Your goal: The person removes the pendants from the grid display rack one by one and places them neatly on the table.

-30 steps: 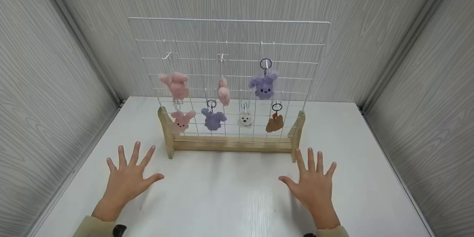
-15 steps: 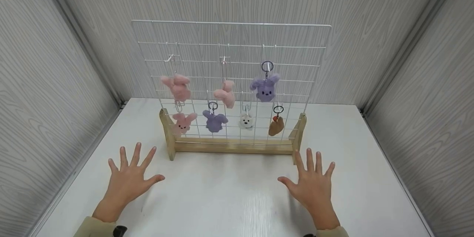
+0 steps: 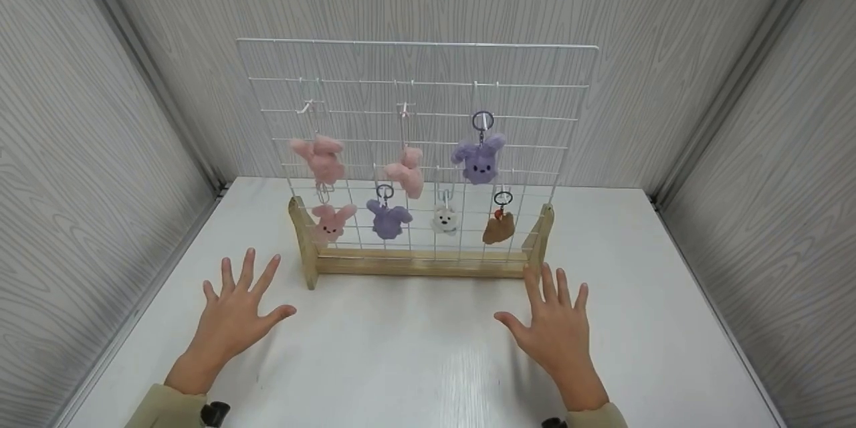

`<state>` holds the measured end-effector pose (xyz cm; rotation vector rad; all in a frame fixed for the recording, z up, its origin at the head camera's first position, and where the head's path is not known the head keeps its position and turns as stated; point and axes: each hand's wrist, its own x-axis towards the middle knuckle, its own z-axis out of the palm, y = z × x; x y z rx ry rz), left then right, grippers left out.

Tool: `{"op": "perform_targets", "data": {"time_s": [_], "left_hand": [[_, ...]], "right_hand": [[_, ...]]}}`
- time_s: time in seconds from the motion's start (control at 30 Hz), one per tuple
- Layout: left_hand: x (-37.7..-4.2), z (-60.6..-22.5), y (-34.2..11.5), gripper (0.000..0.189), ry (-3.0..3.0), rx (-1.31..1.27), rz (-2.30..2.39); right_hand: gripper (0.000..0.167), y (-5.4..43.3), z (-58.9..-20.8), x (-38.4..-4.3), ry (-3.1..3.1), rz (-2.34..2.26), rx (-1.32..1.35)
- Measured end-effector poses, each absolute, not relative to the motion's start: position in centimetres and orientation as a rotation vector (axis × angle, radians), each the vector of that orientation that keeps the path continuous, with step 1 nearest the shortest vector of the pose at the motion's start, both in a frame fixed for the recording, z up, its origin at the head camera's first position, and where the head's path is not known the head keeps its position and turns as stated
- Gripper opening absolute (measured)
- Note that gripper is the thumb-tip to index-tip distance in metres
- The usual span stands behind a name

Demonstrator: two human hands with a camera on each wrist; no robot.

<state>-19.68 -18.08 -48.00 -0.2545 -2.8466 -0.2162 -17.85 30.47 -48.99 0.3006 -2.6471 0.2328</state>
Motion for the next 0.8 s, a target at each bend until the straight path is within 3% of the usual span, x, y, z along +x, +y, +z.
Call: {"op": "perform_targets", "data": {"time_s": [0.4, 0.8], "left_hand": [[-20.8, -47.2, -18.2, 0.086, -2.776, -0.198, -0.730], [-22.2, -46.7, -18.4, 0.072, -2.544, -0.215, -1.157]], "right_hand": [[0.075, 27.9, -48.3, -18.4, -2.374, 0.397, 0.472], [0.057, 24.3, -46.7, -19.1, -2.223, 0.556, 0.579]]}}
